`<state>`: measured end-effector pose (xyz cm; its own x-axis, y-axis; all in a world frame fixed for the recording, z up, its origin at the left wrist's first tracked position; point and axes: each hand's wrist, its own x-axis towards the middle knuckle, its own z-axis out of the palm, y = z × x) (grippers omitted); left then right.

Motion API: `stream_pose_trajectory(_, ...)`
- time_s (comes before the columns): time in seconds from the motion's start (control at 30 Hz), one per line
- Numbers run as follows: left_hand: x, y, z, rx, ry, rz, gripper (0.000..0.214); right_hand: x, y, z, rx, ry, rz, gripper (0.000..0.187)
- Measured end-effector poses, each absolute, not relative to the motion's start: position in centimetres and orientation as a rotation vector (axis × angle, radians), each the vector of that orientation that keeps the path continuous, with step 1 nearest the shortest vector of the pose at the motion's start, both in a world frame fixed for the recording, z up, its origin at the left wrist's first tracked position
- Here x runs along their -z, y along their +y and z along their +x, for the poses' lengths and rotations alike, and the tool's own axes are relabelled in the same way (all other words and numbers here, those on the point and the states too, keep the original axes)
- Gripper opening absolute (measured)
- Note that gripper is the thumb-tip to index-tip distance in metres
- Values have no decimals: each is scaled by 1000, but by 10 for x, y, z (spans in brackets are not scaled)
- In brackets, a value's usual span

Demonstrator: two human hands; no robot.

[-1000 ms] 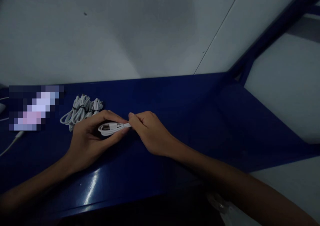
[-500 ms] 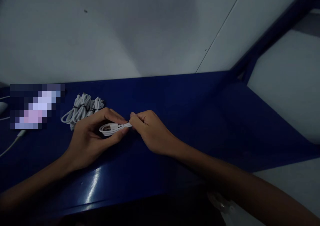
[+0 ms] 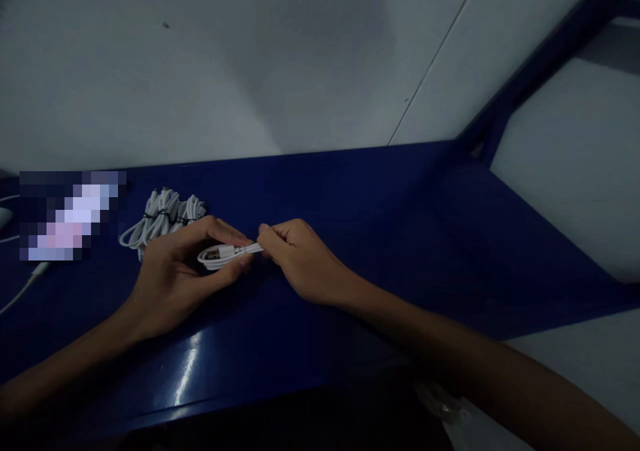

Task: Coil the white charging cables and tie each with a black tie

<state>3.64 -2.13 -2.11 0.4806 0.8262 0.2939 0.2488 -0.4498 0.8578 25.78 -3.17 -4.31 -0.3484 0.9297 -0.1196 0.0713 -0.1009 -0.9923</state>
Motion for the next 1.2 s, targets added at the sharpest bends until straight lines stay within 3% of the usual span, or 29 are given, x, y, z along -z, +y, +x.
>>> stream_pose_trajectory(0.9,22,-21,33,-925,867,1890,11,36,-32,260,-1468,-1542,-1177,56)
stream_pose_trajectory(1.2,20,-21,38,-973,891,1894,17,38,-30,260,-1629,-1410,-1131,55)
